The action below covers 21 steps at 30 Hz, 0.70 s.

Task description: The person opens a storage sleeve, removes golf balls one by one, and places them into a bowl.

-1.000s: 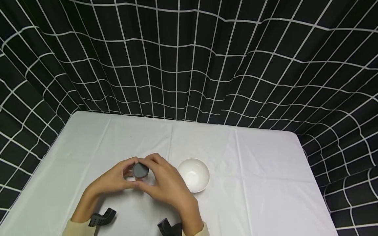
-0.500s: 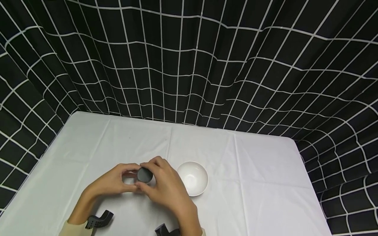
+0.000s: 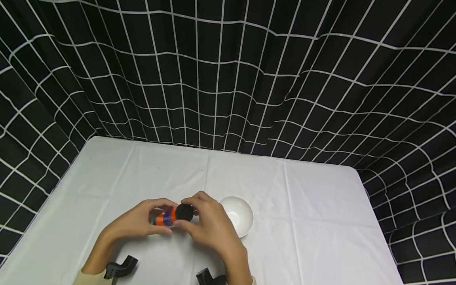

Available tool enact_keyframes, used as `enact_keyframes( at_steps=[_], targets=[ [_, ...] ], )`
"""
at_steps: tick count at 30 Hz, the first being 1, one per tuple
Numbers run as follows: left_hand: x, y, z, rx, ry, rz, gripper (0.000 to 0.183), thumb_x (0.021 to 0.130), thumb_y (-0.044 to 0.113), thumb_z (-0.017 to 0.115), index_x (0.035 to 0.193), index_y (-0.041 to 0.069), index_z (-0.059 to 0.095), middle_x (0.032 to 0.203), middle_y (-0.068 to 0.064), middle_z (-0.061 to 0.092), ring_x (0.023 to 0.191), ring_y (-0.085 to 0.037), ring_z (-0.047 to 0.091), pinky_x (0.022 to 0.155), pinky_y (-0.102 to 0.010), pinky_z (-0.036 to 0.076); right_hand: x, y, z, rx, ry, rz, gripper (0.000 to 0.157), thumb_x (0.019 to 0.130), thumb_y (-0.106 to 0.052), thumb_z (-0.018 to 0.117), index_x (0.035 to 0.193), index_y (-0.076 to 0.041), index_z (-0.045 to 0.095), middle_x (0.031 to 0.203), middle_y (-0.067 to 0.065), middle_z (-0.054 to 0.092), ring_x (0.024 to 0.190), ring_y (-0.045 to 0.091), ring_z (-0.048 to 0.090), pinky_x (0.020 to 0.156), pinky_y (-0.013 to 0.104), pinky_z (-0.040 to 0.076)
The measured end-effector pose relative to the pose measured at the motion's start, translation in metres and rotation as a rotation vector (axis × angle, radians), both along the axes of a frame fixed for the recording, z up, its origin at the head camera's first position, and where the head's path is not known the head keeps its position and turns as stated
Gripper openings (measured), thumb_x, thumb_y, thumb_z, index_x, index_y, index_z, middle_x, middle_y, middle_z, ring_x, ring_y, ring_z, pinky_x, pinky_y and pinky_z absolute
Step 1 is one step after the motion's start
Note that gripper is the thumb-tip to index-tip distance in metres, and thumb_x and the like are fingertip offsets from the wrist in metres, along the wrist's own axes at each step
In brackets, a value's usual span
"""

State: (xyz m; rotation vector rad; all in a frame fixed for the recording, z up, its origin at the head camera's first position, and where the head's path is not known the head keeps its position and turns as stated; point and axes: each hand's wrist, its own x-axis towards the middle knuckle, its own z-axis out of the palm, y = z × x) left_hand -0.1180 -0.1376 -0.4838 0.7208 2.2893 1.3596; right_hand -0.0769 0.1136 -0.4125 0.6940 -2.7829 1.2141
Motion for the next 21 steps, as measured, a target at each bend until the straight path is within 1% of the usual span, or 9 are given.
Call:
enact_keyframes(
  at_steps=[3, 6, 11, 13, 15, 18, 21],
  targets=[
    [-0.0014, 0.0014, -0.0033, -0.012, 0.006, -0.002, 0.057, 0.083, 0.034, 0.092, 0.134, 0.036, 0.067, 0.125, 0.011, 0.074, 0.118, -0.012, 0.067, 0.111, -0.044, 0.049, -0.0019, 0.0036, -0.0012, 0.014, 0.003, -0.018, 0.042, 0.082, -0.03, 0.093, 0.118, -0.014, 0.078, 0.104, -0.007, 0.073, 0.093, 0.009, 0.072, 0.086, 0.03, 0.063],
    [-0.0019, 0.0018, -0.0036, -0.012, 0.0, 0.002, 0.056, 0.085, 0.033, 0.091, 0.134, 0.038, 0.067, 0.125, 0.012, 0.074, 0.119, -0.011, 0.067, 0.112, -0.047, 0.048, -0.0034, 0.0053, -0.0017, 0.022, -0.002, -0.028, 0.043, 0.083, -0.031, 0.092, 0.119, -0.014, 0.078, 0.105, -0.006, 0.074, 0.094, 0.01, 0.073, 0.086, 0.028, 0.062],
    [0.0013, 0.0007, -0.0027, -0.039, -0.02, 0.01, 0.055, 0.085, 0.034, 0.09, 0.134, 0.041, 0.066, 0.123, 0.017, 0.074, 0.116, -0.008, 0.067, 0.111, -0.043, 0.05, -0.0018, 0.0062, -0.0058, 0.017, -0.024, -0.036, 0.043, 0.084, -0.031, 0.091, 0.121, -0.014, 0.078, 0.107, -0.006, 0.075, 0.096, 0.011, 0.073, 0.087, 0.027, 0.062],
    [0.0016, 0.001, -0.0026, -0.043, -0.009, 0.012, 0.055, 0.086, 0.034, 0.09, 0.135, 0.039, 0.066, 0.123, 0.016, 0.074, 0.115, -0.008, 0.068, 0.109, -0.041, 0.051, -0.0022, 0.0067, -0.006, 0.02, -0.023, -0.039, 0.043, 0.084, -0.03, 0.091, 0.122, -0.014, 0.078, 0.108, -0.006, 0.075, 0.096, 0.011, 0.073, 0.088, 0.028, 0.062],
    [0.0018, 0.0018, -0.0025, -0.044, -0.002, 0.017, 0.055, 0.086, 0.034, 0.09, 0.135, 0.038, 0.066, 0.123, 0.014, 0.074, 0.114, -0.009, 0.068, 0.108, -0.039, 0.051, -0.0032, 0.0071, -0.0054, 0.015, -0.028, -0.033, 0.044, 0.084, -0.029, 0.091, 0.123, -0.013, 0.078, 0.11, -0.005, 0.075, 0.097, 0.012, 0.073, 0.088, 0.029, 0.063],
    [0.0019, 0.003, -0.003, -0.042, 0.014, 0.014, 0.055, 0.086, 0.034, 0.089, 0.136, 0.034, 0.066, 0.124, 0.01, 0.075, 0.114, -0.01, 0.068, 0.107, -0.04, 0.052, -0.0047, 0.0082, -0.0048, 0.005, -0.031, -0.016, 0.045, 0.085, -0.028, 0.09, 0.125, -0.011, 0.077, 0.111, -0.003, 0.074, 0.099, 0.013, 0.073, 0.089, 0.028, 0.063],
    [0.0013, 0.0039, -0.0033, -0.041, 0.003, 0.013, 0.054, 0.086, 0.033, 0.09, 0.135, 0.035, 0.066, 0.124, 0.01, 0.075, 0.114, -0.011, 0.068, 0.107, -0.042, 0.051, -0.0056, 0.0091, -0.0048, -0.008, -0.032, 0.008, 0.045, 0.086, -0.027, 0.09, 0.125, -0.01, 0.077, 0.111, -0.002, 0.074, 0.101, 0.014, 0.074, 0.089, 0.028, 0.064]
  ],
)
